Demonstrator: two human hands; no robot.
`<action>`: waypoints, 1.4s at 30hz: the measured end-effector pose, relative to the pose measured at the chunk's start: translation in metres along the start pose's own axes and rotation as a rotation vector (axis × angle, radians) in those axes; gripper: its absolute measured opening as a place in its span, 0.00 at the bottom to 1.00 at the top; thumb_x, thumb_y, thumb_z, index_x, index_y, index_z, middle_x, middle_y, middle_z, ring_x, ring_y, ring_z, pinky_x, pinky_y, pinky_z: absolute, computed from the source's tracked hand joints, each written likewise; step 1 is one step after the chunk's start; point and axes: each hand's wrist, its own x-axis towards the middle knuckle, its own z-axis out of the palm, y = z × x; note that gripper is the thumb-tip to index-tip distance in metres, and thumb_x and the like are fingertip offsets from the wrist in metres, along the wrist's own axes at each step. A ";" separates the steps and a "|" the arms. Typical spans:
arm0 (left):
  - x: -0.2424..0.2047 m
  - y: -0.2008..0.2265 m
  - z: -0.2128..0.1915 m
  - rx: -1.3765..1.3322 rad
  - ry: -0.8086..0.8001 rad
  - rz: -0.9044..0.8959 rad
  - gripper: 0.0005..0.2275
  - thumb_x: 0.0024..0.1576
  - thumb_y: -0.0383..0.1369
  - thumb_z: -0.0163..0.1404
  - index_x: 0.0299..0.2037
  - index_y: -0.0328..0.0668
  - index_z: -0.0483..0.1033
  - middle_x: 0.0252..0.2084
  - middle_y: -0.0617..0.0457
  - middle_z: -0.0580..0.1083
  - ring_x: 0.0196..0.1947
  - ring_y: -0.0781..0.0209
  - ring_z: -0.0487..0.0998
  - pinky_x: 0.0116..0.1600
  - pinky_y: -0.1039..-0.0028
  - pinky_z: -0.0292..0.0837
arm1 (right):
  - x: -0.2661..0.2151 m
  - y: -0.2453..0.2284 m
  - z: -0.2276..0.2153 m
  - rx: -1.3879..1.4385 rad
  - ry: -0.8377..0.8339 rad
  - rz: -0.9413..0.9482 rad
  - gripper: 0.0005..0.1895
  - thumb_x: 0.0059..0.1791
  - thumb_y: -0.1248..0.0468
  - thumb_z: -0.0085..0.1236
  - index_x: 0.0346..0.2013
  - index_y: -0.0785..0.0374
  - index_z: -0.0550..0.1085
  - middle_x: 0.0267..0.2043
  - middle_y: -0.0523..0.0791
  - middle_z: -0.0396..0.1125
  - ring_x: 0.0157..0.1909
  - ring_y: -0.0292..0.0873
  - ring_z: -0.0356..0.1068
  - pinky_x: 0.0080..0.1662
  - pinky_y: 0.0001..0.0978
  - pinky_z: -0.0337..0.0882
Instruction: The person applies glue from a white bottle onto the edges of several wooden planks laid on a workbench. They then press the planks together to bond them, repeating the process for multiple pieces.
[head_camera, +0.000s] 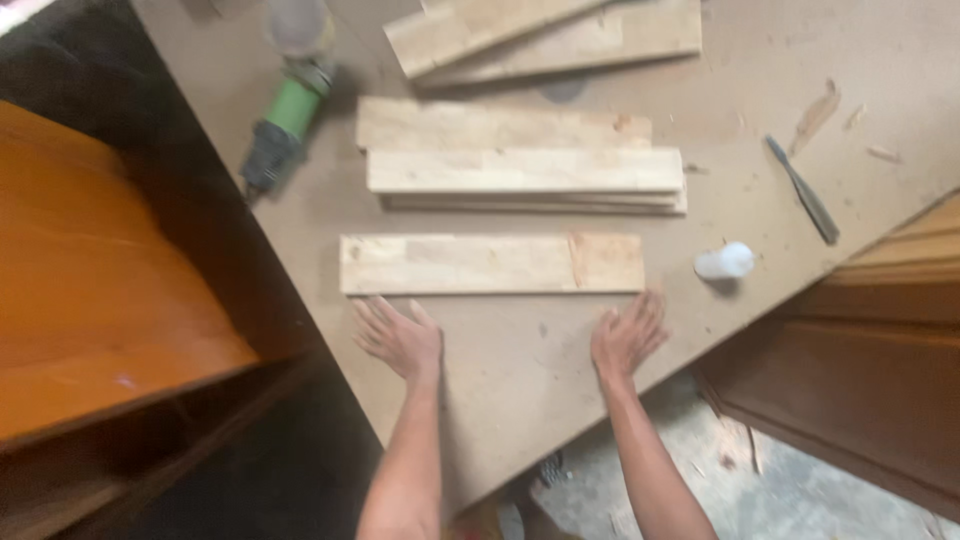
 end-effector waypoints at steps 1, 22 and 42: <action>0.002 0.001 -0.009 -0.004 0.017 0.001 0.29 0.59 0.42 0.50 0.67 0.31 0.63 0.72 0.31 0.59 0.74 0.35 0.55 0.71 0.39 0.48 | -0.006 -0.009 -0.005 0.014 0.005 -0.010 0.38 0.56 0.55 0.41 0.78 0.62 0.44 0.79 0.55 0.40 0.81 0.56 0.35 0.73 0.66 0.32; 0.347 0.283 -0.011 0.124 -0.457 0.697 0.55 0.50 0.55 0.60 0.78 0.50 0.30 0.80 0.40 0.33 0.79 0.42 0.33 0.77 0.48 0.36 | 0.021 0.002 0.035 -0.263 0.429 -0.014 0.38 0.52 0.48 0.42 0.75 0.58 0.57 0.79 0.48 0.51 0.78 0.51 0.48 0.71 0.63 0.47; 0.340 0.294 0.049 0.165 -0.556 0.940 0.45 0.35 0.58 0.70 0.56 0.30 0.67 0.49 0.36 0.75 0.44 0.36 0.79 0.45 0.51 0.76 | 0.032 0.046 0.076 -0.378 0.418 -0.015 0.38 0.49 0.46 0.46 0.71 0.60 0.67 0.66 0.57 0.65 0.66 0.62 0.62 0.68 0.64 0.53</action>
